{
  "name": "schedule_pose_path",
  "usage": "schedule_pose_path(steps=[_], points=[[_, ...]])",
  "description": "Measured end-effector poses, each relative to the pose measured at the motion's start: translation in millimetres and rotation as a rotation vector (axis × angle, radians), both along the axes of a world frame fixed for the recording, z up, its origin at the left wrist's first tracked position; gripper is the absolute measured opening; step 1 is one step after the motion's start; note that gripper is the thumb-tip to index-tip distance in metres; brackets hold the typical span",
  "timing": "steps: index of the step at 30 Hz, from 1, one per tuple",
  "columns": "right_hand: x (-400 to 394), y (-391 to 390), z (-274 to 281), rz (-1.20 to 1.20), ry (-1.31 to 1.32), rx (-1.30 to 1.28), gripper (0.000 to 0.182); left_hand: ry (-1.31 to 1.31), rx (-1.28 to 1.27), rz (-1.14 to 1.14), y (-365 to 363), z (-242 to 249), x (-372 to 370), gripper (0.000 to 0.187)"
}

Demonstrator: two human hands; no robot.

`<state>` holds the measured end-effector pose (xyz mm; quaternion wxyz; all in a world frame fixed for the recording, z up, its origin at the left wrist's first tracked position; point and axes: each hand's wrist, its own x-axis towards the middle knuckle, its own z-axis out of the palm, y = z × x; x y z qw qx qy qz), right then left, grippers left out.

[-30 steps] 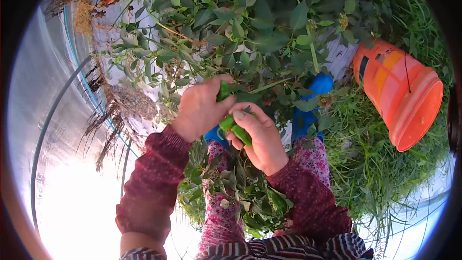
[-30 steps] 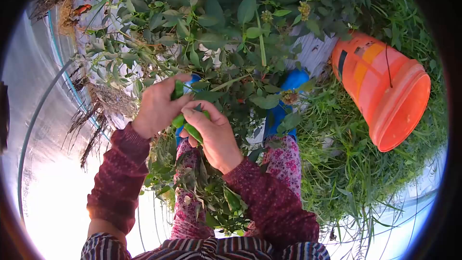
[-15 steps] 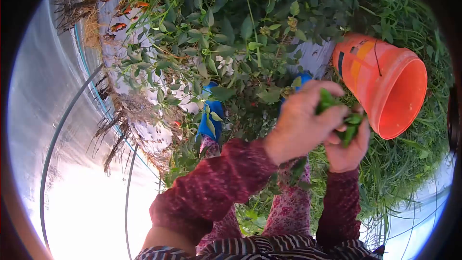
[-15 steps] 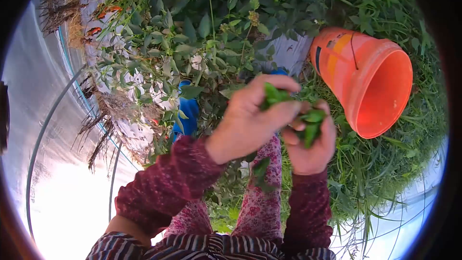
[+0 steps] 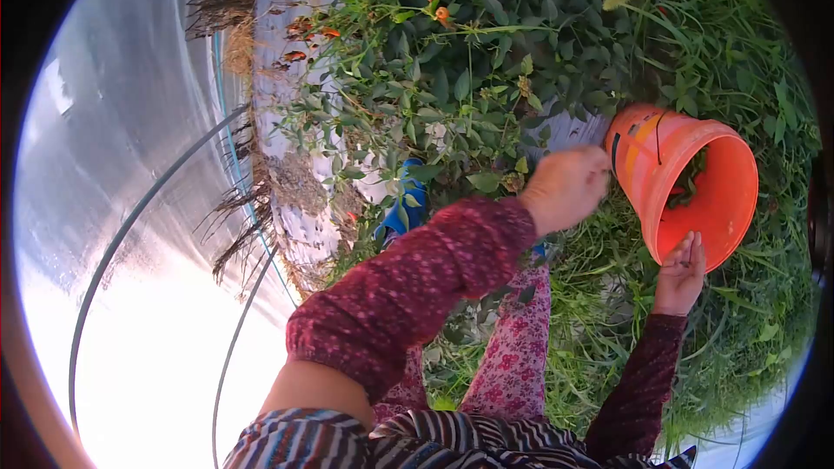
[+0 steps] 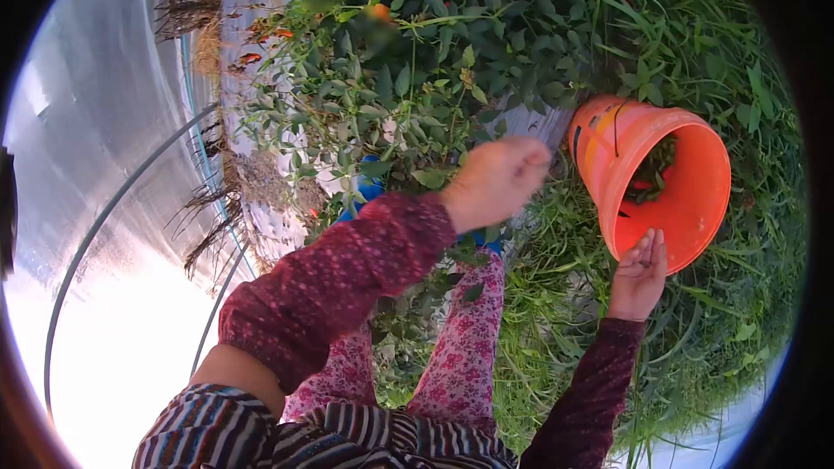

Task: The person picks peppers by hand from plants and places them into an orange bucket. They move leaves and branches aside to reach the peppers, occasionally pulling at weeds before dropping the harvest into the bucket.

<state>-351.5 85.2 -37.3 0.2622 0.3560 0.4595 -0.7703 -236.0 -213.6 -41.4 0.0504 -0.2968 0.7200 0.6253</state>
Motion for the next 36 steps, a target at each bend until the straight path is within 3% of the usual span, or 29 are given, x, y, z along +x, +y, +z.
schedule_pose_path(steps=[6, 8, 11, 15, 18, 29, 31, 32, 34, 36], points=[[46, -101, 21, 0.241, -0.072, -0.029, 0.032, -0.270, -0.642, 0.014, -135, -38, 101, 0.016], [60, -118, 18, 0.342, -0.099, -0.064, 0.032, -0.278, -0.845, -0.088, -176, -57, 120, 0.016], [82, -149, 15, 0.452, -0.112, -0.050, 0.031, -0.569, -1.111, -0.350, -217, -77, 141, 0.033], [112, -195, 12, 0.561, -0.094, -0.048, 0.026, -0.778, -1.078, -0.415, -236, -85, 183, 0.035], [140, -239, 10, 0.601, -0.111, -0.088, 0.023, -0.793, -0.953, -0.729, -238, -85, 205, 0.027], [192, -389, -26, 1.164, 0.023, 0.032, 0.020, -0.619, -0.912, -0.615, -175, -82, 250, 0.030], [202, -406, -47, 1.495, 0.271, 0.169, 0.018, -0.608, -0.882, -0.544, -179, -80, 247, 0.035], [206, -418, -57, 1.501, 0.276, 0.170, 0.018, -0.607, -0.882, -0.536, -181, -79, 245, 0.035], [218, -439, -75, 1.841, 0.820, 0.318, 0.019, -0.663, -0.729, -0.513, -181, -78, 241, 0.039], [232, -460, -91, 1.937, 0.937, 0.431, 0.021, -0.651, -0.710, -0.494, -178, -77, 240, 0.036]])
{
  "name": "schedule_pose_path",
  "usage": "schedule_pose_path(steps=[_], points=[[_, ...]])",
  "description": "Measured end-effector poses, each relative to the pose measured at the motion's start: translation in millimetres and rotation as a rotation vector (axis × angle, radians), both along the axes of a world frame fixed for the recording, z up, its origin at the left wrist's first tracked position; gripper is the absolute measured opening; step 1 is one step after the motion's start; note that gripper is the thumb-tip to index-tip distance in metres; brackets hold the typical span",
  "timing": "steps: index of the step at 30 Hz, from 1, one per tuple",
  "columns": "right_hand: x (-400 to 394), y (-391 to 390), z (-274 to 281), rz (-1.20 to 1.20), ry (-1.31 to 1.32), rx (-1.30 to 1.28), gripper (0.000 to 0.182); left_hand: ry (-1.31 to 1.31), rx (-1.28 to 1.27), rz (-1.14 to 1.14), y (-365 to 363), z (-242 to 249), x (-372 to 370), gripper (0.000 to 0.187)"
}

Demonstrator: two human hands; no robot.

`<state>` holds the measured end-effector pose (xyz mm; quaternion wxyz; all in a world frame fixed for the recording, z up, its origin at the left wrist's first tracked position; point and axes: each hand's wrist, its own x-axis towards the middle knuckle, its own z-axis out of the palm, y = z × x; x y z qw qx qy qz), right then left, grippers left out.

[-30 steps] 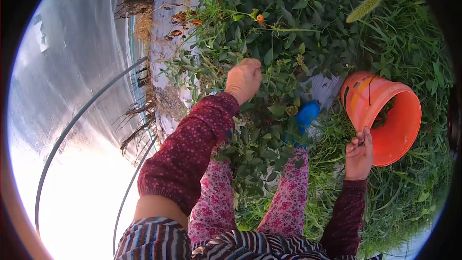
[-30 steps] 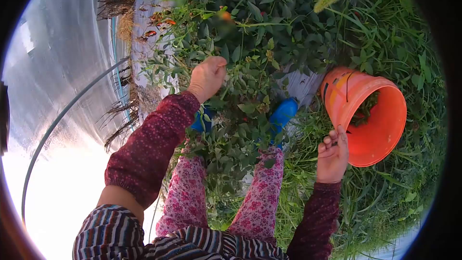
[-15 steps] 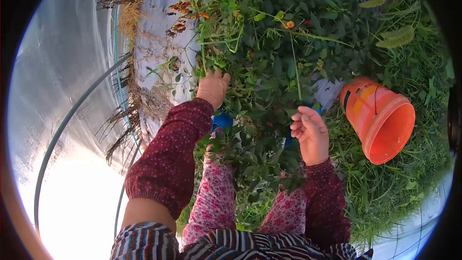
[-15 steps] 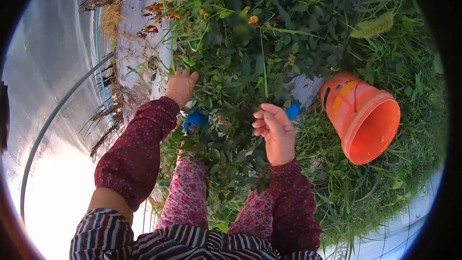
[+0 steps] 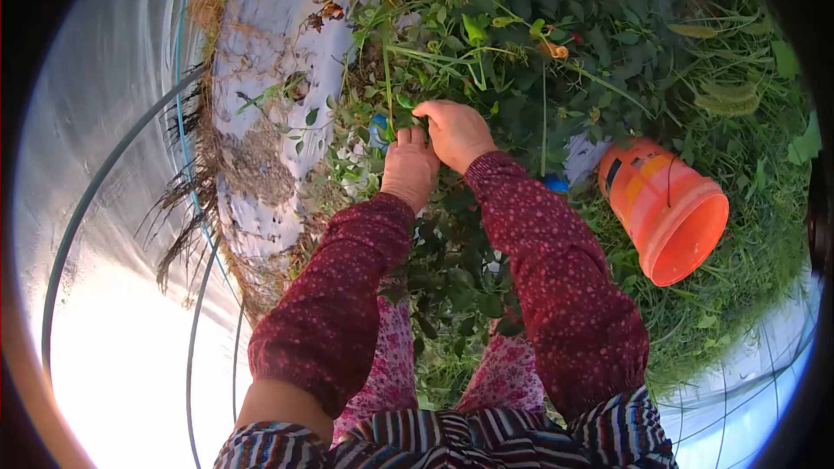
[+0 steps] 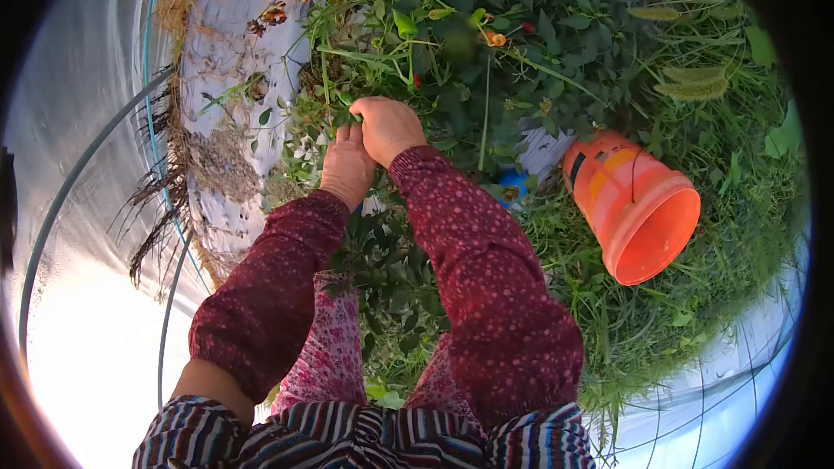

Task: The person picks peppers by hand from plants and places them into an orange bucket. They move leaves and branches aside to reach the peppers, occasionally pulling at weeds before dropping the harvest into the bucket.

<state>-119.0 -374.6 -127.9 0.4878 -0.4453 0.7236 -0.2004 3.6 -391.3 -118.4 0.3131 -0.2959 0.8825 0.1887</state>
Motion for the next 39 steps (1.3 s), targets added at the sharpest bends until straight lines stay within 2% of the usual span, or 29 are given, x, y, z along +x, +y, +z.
schedule_pose_path(steps=[1, 2, 4, 7, 9, 12, 14, 15, 17, 18, 19, 20, 22, 23, 25, 26, 27, 29, 31, 33, 34, 35, 38, 39], points=[[6, -10, -6, 0.095, 0.145, 0.010, 0.024, 0.014, 0.012, 0.012, 2, -2, 1, 0.034], [10, -19, -11, 0.100, 0.143, 0.013, 0.024, 0.089, -0.003, 0.049, 6, -8, 4, 0.030], [13, -31, -18, 0.273, 0.298, 0.181, 0.027, 0.072, 0.041, 0.092, 9, -13, 2, 0.029], [17, -38, -24, 0.317, 0.397, 0.275, 0.029, 0.106, 0.073, 0.155, 15, -18, 6, 0.026], [13, -38, -26, 0.371, 0.365, 0.298, 0.031, 0.217, 0.038, 0.198, 19, -18, 7, 0.023], [9, -32, -26, 0.388, 0.390, 0.257, 0.032, 0.191, 0.079, 0.151, 13, -16, 8, 0.028], [7, -28, -24, 0.064, 0.129, 0.270, 0.029, 0.167, 0.055, 0.126, 8, -14, 6, 0.030], [5, -23, -28, 0.066, 0.127, 0.273, 0.029, 0.134, 0.032, 0.100, 7, -12, 6, 0.033], [0, -11, -36, -0.370, -0.193, 0.263, 0.025, 0.134, 0.020, 0.105, 5, -9, 9, 0.038], [-1, -5, -39, -0.465, -0.345, 0.237, 0.024, 0.171, 0.000, 0.106, 4, -9, 11, 0.038], [-3, 1, -42, -0.468, -0.340, 0.237, 0.024, 0.210, -0.022, 0.106, 3, -9, 11, 0.039], [-3, 11, -43, -0.541, -0.453, 0.245, 0.023, 0.207, -0.033, 0.104, 3, -10, 11, 0.036], [-4, 20, -25, -0.683, -0.687, 0.214, 0.019, 0.218, -0.042, 0.104, 0, -14, 13, 0.035], [-7, 22, -12, -0.690, -0.687, 0.220, 0.019, 0.226, -0.053, 0.110, 0, -16, 15, 0.034], [-16, 26, 9, -0.902, -0.864, 0.201, 0.014, 0.263, -0.049, 0.104, -4, -18, 17, 0.033], [-25, 37, 6, -1.059, -1.052, 0.119, 0.012, 0.277, -0.042, 0.107, -7, -19, 18, 0.033], [-34, 44, 10, -1.065, -1.049, 0.117, 0.012, 0.290, -0.036, 0.109, -11, -19, 20, 0.034], [-50, 57, 17, -1.256, -1.125, 0.033, 0.013, 0.294, -0.046, 0.096, -13, -16, 23, 0.034], [-56, 61, 20, -1.236, -1.116, 0.084, 0.014, 0.298, -0.079, 0.046, -11, -14, 25, 0.034], [-53, 62, 24, -0.992, -0.876, 0.269, 0.015, 0.277, -0.085, 0.036, -2, -12, 23, 0.034], [-52, 59, 23, -0.927, -0.789, 0.283, 0.016, 0.262, -0.094, 0.028, 2, -12, 21, 0.034], [-53, 57, 21, -0.926, -0.790, 0.280, 0.016, 0.263, -0.096, 0.028, 4, -12, 21, 0.034], [-61, 47, 9, -0.974, -0.521, 0.234, 0.018, 0.237, -0.065, 0.005, 12, -14, 20, 0.032], [-61, 42, 6, -0.974, -0.534, 0.236, 0.018, 0.241, -0.068, -0.002, 14, -13, 20, 0.032]])
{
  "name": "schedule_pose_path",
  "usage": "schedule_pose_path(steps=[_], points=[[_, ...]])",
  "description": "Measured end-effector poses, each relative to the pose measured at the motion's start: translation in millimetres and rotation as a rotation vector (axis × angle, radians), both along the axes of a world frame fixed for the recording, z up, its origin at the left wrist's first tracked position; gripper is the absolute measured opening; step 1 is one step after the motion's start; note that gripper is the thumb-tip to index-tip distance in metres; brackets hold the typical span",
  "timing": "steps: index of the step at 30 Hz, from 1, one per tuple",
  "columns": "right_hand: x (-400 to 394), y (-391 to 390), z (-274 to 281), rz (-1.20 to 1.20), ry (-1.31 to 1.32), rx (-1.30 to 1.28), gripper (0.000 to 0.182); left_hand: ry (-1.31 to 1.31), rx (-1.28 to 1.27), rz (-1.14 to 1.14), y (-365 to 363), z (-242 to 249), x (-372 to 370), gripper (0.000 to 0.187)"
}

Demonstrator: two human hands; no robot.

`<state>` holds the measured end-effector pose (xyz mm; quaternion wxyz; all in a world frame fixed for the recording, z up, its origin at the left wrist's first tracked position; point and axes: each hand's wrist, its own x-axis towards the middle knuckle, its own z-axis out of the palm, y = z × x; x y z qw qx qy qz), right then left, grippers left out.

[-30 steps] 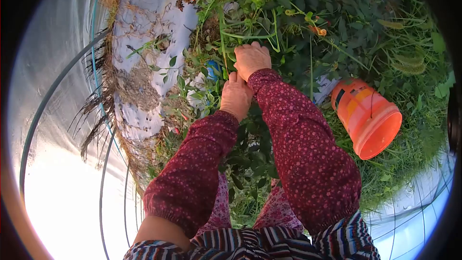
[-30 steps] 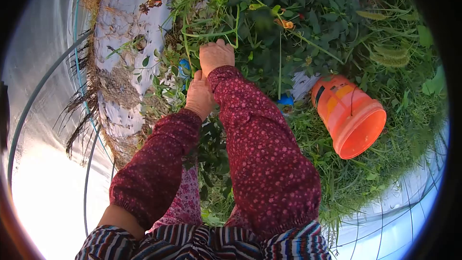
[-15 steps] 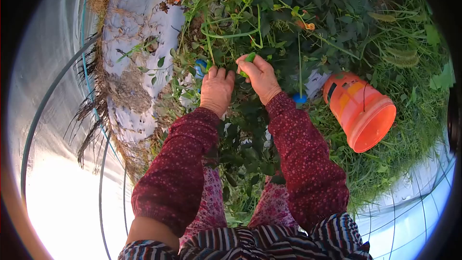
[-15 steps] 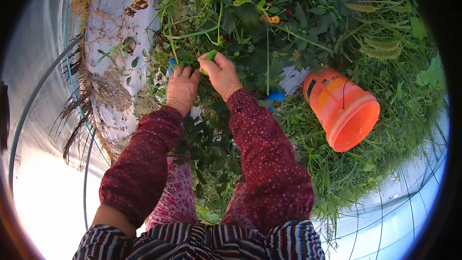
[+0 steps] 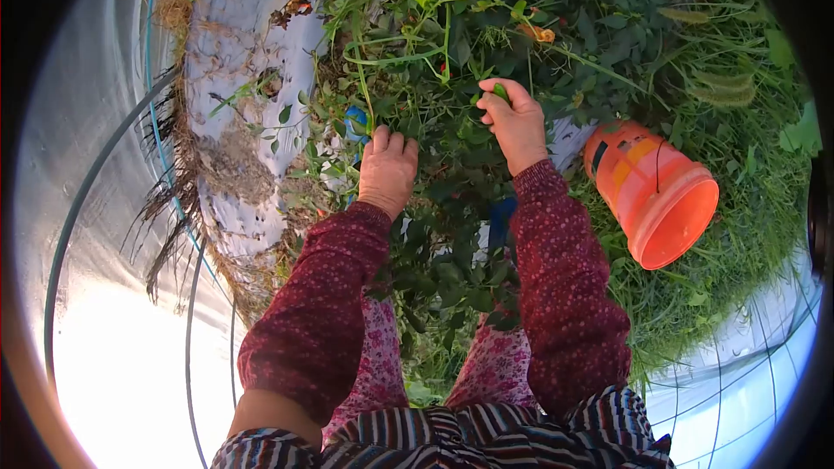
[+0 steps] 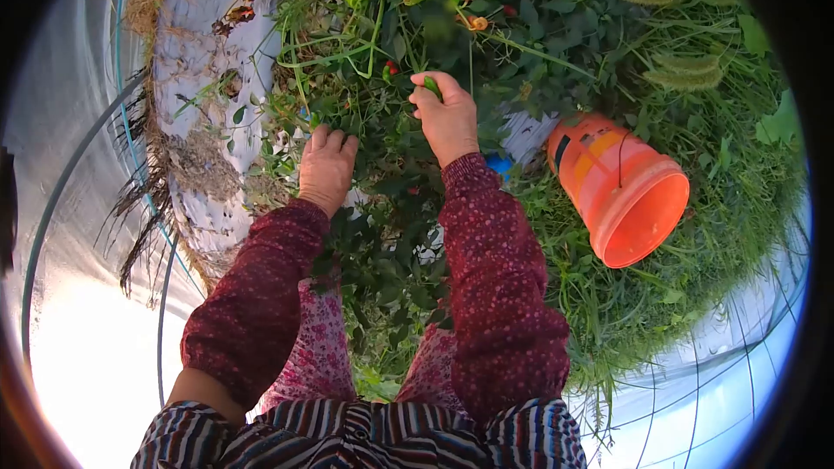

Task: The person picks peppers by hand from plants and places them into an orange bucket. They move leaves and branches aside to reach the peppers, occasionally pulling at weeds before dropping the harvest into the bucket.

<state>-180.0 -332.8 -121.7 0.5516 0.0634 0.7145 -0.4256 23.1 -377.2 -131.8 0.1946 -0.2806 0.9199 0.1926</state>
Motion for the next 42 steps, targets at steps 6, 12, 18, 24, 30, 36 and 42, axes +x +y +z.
schedule_pose_path(steps=[6, 12, 18, 24, 30, 36, 42], points=[[32, -27, -22, 0.918, 0.454, 0.042, 0.024, -0.021, -0.041, 0.019, 10, 3, -8, 0.033], [39, -49, -45, 0.995, 0.578, 0.163, 0.041, -0.035, 0.015, 0.058, 10, 0, -12, 0.031], [28, -87, -47, 1.334, 0.287, 0.137, 0.047, -0.009, 0.036, 0.033, 15, -4, -3, 0.025], [58, -20, -60, 1.481, 0.324, -0.133, 0.036, 0.073, 0.088, -0.011, 14, -6, 28, 0.025], [83, -8, -42, 1.545, 0.425, -0.173, 0.022, 0.186, 0.562, 0.571, -41, 8, 57, 0.016], [103, 0, -40, 1.492, 0.448, -0.175, 0.022, 0.217, 0.251, 0.271, -106, -40, -8, 0.022], [111, 10, -43, 1.414, 0.482, -0.182, 0.018, -0.135, 0.023, -0.286, -95, -82, -39, 0.033]])
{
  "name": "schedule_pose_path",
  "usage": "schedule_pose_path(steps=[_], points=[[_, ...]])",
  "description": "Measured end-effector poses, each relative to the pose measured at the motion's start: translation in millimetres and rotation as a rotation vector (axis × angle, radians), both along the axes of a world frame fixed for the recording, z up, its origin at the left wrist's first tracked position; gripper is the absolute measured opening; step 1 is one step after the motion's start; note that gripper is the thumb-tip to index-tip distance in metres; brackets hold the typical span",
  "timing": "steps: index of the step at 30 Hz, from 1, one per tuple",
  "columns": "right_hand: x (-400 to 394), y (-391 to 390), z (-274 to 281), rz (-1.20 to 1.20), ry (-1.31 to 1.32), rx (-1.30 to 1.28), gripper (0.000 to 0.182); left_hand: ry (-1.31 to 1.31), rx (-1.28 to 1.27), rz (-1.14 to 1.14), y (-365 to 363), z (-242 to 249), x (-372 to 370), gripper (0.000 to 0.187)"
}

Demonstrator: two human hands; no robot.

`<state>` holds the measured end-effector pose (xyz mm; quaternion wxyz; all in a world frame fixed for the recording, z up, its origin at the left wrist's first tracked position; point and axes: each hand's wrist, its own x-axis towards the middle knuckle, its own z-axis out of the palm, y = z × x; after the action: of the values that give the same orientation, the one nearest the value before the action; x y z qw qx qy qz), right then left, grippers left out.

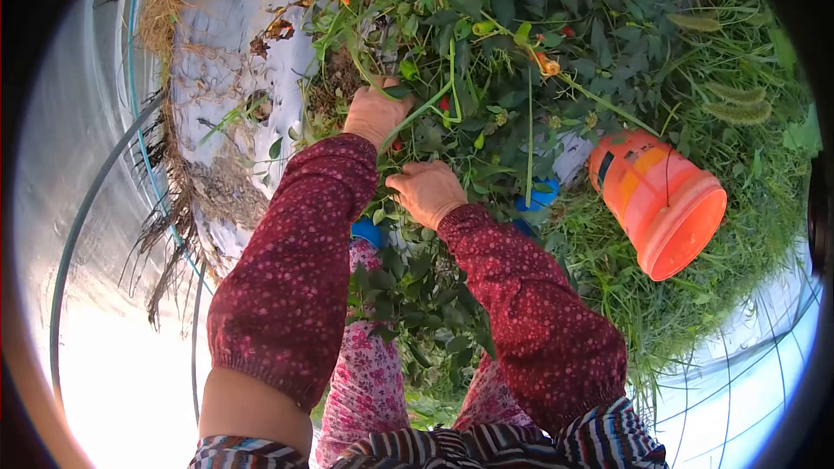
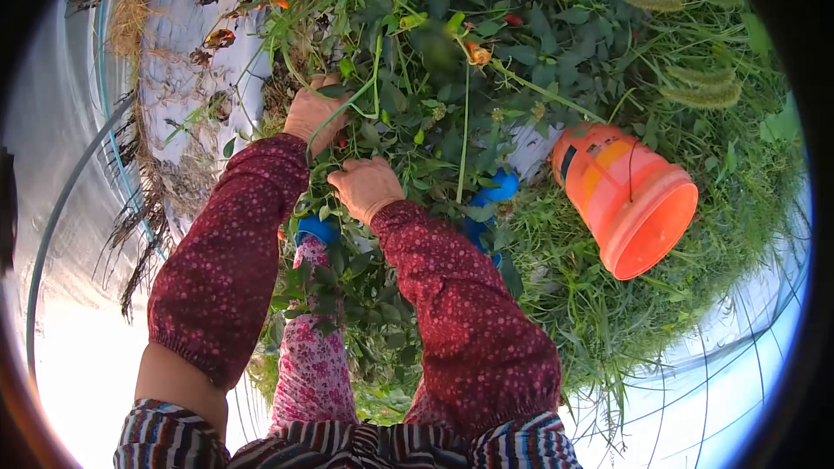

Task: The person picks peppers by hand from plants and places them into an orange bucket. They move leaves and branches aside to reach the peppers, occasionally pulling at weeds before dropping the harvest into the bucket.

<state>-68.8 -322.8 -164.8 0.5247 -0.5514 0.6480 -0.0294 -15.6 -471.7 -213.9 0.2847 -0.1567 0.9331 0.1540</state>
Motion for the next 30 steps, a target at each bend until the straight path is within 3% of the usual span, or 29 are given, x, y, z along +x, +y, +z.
schedule_pose_path(steps=[2, 4, 6, 8, 10, 14, 16, 18, 20, 21, 22, 24, 25, 26, 28, 29, 30], points=[[0, 1, -1, -0.059, -0.001, -0.042, 0.016, 0.148, -0.038, 0.012, 3, -9, 4, 0.031], [-2, -1, -3, -0.065, -0.002, -0.045, 0.017, 0.015, -0.114, -0.202, 1, -3, 1, 0.025], [-2, 0, -2, -0.072, -0.006, -0.047, 0.017, -0.040, -0.053, -0.210, 1, 9, 0, 0.021], [-4, -2, 0, -0.054, -0.035, -0.042, 0.017, -0.308, 0.016, -0.103, 3, 35, -10, 0.020], [4, 0, -1, -0.051, -0.033, -0.063, 0.017, -0.242, 0.084, -0.154, 0, 46, -6, 0.020], [1, -8, 5, -0.038, -0.045, -0.001, 0.016, -0.160, 0.052, 0.006, 6, 46, -4, 0.017], [3, -5, 3, -0.049, -0.061, 0.041, 0.014, -0.176, 0.067, 0.193, 7, 40, 2, 0.017], [-1, -3, 1, -0.014, -0.030, 0.007, 0.013, -0.164, 0.086, 0.301, -7, 39, 8, 0.024], [0, 2, -1, -0.042, -0.014, -0.032, 0.012, -0.045, 0.189, 0.559, -18, 33, 9, 0.032], [0, 0, -3, -0.027, -0.024, -0.022, 0.013, 0.143, 0.186, 0.563, -20, 31, 3, 0.037], [2, -1, -3, -0.014, -0.037, -0.013, 0.013, 0.137, 0.188, 0.561, -21, 28, -3, 0.037], [4, -3, -2, -0.006, -0.045, 0.001, 0.013, 0.115, 0.211, 0.344, -21, 24, -20, 0.040], [5, -2, -2, -0.033, -0.055, 0.011, 0.013, 0.071, 0.140, 0.120, -19, 7, -22, 0.041], [6, -1, 0, -0.061, -0.063, 0.021, 0.013, 0.069, 0.152, 0.117, -16, -6, -19, 0.041], [9, 0, -1, -0.085, -0.056, 0.010, 0.014, 0.110, -0.034, -0.278, -18, -3, -30, 0.040], [9, 1, -1, -0.093, -0.056, 0.004, 0.014, 0.170, 0.087, -0.071, -16, 0, -31, 0.038], [10, 1, -2, -0.101, -0.057, -0.002, 0.014, 0.168, 0.094, -0.074, -16, -1, -31, 0.038]])
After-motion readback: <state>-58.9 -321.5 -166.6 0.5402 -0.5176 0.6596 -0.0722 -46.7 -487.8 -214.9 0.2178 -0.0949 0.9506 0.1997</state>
